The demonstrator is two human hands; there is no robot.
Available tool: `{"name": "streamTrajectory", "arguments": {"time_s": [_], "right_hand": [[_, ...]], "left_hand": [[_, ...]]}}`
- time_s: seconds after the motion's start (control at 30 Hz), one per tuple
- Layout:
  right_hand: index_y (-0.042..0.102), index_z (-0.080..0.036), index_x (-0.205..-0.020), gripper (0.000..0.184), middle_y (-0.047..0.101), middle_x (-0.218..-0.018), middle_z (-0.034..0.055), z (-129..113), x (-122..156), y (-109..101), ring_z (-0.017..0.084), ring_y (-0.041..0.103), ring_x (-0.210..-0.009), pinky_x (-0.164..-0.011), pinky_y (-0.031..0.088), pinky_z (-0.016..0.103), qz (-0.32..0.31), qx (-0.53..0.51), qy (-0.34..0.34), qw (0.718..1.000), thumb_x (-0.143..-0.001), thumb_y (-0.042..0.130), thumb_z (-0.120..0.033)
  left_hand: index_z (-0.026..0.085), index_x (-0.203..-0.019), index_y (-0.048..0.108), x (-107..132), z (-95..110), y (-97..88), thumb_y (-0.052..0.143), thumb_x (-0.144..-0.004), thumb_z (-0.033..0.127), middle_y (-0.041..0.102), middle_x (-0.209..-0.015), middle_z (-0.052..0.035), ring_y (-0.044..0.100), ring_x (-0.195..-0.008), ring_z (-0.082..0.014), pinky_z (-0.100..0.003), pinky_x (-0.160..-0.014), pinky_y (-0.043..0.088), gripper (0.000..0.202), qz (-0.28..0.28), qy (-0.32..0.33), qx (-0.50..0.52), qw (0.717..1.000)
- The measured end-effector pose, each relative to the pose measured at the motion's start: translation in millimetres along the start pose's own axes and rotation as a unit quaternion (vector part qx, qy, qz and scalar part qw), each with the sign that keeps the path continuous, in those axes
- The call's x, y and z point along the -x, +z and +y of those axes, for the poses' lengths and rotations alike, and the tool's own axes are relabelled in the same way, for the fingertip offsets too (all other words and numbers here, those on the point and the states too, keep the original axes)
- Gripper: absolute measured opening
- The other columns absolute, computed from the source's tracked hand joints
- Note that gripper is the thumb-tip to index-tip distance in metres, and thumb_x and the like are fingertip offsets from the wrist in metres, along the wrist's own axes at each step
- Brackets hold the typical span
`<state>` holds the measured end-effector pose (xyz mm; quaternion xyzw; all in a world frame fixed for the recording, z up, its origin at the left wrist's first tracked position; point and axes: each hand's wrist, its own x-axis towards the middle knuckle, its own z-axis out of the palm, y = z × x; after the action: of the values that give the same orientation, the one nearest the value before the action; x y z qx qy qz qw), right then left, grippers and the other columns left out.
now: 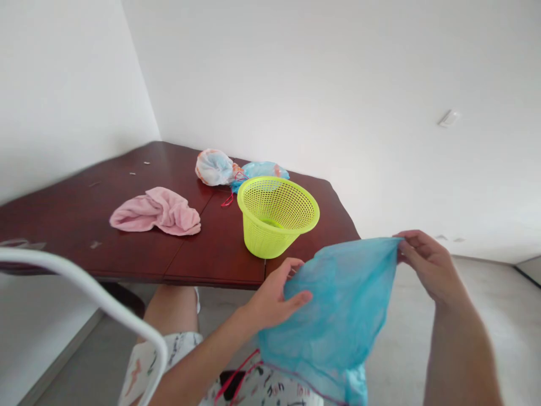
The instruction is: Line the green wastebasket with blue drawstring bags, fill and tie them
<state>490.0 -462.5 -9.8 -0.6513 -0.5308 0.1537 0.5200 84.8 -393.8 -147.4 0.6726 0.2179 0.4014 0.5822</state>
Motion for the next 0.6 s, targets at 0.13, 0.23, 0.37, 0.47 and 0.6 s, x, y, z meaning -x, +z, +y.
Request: {"name": "streamTrajectory", "arguments": {"time_s": [0.13,0.23,0.37,0.47,0.6], "right_hand": [[0.081,-0.022,-0.103,0.049,0.083,-0.101,0.0109,31,-68,27,0.026,0.079,-0.089,-0.083,0.073,0.044,0.114,-0.021,0.012,0.993,-0.074,0.099,-0.058],[0.08,-0.02,-0.117,0.057,0.084,-0.126,0.0202,43,-105,47,0.036,0.084,-0.116,-0.111,0.07,0.06,0.149,0.0,-0.004,0.989,-0.078,0.091,-0.06],[0.055,-0.013,-0.173,0.096,0.044,-0.187,0.0341,59,-100,70,0.05,0.047,-0.177,-0.139,0.045,0.075,0.108,0.203,-0.064,0.971,-0.098,0.073,-0.07],[0.047,-0.018,-0.183,0.1,0.009,-0.202,0.031,91,-55,100,0.059,0.008,-0.188,-0.141,0.019,0.093,0.049,0.312,0.022,0.949,-0.104,0.066,-0.077],[0.063,-0.015,-0.166,0.079,0.04,-0.188,0.0396,147,2,153,0.064,0.026,-0.182,-0.128,0.016,0.104,-0.013,0.263,0.144,0.954,-0.105,0.061,-0.064]], "left_hand": [[0.028,-0.178,0.058,-2,-15,14.5,0.101,-0.096,0.052,0.067,-0.173,-0.0214,0.065,-0.158,-0.0474,-0.065,-0.137,0.046,0.096,-0.058,0.014,-0.033,0.998],[0.03,-0.188,0.048,-12,-36,28.0,0.101,-0.095,0.043,0.045,-0.194,-0.0189,0.043,-0.179,-0.0489,-0.07,-0.149,0.03,0.108,-0.1,0.052,-0.087,0.99],[0.032,-0.194,0.035,-27,-75,57.9,0.088,-0.103,0.029,0.032,-0.201,-0.0161,0.034,-0.185,-0.046,-0.071,-0.15,0.028,0.105,-0.144,0.07,-0.139,0.977],[0.03,-0.192,0.038,-38,-103,84.1,0.081,-0.109,0.034,0.042,-0.196,-0.0191,0.04,-0.182,-0.0469,-0.072,-0.147,0.033,0.094,-0.178,0.07,-0.164,0.968],[0.023,-0.172,0.066,-50,-123,106.5,0.076,-0.111,0.037,0.063,-0.18,-0.0212,0.04,-0.181,-0.0488,-0.076,-0.148,0.026,0.063,-0.193,0.074,-0.234,0.95]]}}
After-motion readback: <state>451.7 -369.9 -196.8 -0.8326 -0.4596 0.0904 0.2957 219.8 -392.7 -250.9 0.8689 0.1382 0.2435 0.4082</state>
